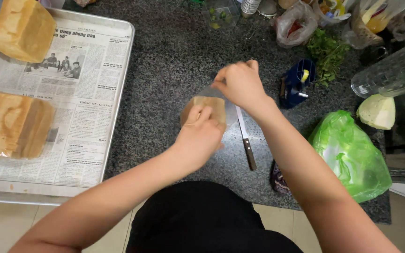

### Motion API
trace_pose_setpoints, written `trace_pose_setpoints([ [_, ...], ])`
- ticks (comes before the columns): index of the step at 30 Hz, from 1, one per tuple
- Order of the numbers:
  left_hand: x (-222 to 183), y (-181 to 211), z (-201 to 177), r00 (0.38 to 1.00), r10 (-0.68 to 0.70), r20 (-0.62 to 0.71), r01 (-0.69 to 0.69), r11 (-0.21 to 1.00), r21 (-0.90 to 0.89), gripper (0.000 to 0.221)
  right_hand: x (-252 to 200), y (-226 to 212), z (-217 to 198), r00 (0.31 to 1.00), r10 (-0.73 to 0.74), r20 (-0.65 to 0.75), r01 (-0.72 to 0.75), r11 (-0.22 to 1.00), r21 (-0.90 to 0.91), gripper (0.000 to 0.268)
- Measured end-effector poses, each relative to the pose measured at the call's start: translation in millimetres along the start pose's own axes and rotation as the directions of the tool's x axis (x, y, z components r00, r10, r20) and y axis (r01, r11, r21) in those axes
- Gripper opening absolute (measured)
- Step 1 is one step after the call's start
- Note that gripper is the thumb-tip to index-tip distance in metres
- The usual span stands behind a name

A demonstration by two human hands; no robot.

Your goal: The person slices a loaf of bread with a knife on a counter and then places one of the slices into a plastic bag, sealing it with tape.

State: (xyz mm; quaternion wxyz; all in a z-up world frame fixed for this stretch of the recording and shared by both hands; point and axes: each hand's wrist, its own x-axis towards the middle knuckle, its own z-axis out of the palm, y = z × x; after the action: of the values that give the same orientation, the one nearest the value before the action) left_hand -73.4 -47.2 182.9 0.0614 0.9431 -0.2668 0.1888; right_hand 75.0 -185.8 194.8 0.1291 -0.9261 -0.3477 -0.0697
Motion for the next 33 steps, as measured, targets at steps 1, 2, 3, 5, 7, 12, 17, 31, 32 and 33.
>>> trace_pose_setpoints([
  [1,2,-5,-7,1.0,0.001,-0.001,-0.001,1.0,0.0,0.031,-1,-2,-4,1.0,0.0,0.0,0.0,1.0,-0.001,0.014],
  [2,3,-8,-14,0.987,-0.021,0.161,0.027,0.999,-0.036,0.02,-3,-3,-8,0.997,0.064,0.037,-0.067,0.996,0.065,0.014],
  [3,5,-12,-21,0.947,-0.036,0.319,0.06,0.996,-0.066,0.011,-5,-4,-11,0.989,0.125,0.078,-0.135,0.983,0.128,0.014],
  [5,4,-37,-42,0.95,-0.018,0.313,0.024,1.0,-0.014,0.013,-15,-2,-23,0.994,0.102,0.028,-0.104,0.99,0.093,0.016],
  [7,3,-61,-64,0.95,0.003,0.311,-0.018,0.999,0.046,0.016,-24,-3,-34,0.997,0.078,-0.029,-0.076,0.995,0.063,0.018],
  [12,-5,-99,-74,0.981,-0.025,0.19,0.024,1.0,0.011,0.007,-50,2,-36,0.952,0.28,0.122,-0.3,0.931,0.209,0.018],
  [17,-46,-78,-35,0.989,-0.142,0.048,0.149,0.921,-0.361,0.06,-105,32,4,0.859,0.435,0.271,-0.477,0.488,0.731,0.036],
  [31,-95,14,136,0.656,-0.719,0.231,0.327,-0.005,-0.945,0.102,-165,-18,152,0.953,0.265,0.145,-0.236,0.355,0.905,0.083],
  [32,-88,17,133,0.628,-0.735,0.256,0.306,-0.069,-0.949,0.094,-159,-26,153,0.941,0.316,0.117,-0.197,0.234,0.952,0.078],
  [33,-81,20,129,0.599,-0.749,0.284,0.283,-0.133,-0.95,0.087,-152,-33,153,0.924,0.37,0.096,-0.146,0.112,0.983,0.073],
])
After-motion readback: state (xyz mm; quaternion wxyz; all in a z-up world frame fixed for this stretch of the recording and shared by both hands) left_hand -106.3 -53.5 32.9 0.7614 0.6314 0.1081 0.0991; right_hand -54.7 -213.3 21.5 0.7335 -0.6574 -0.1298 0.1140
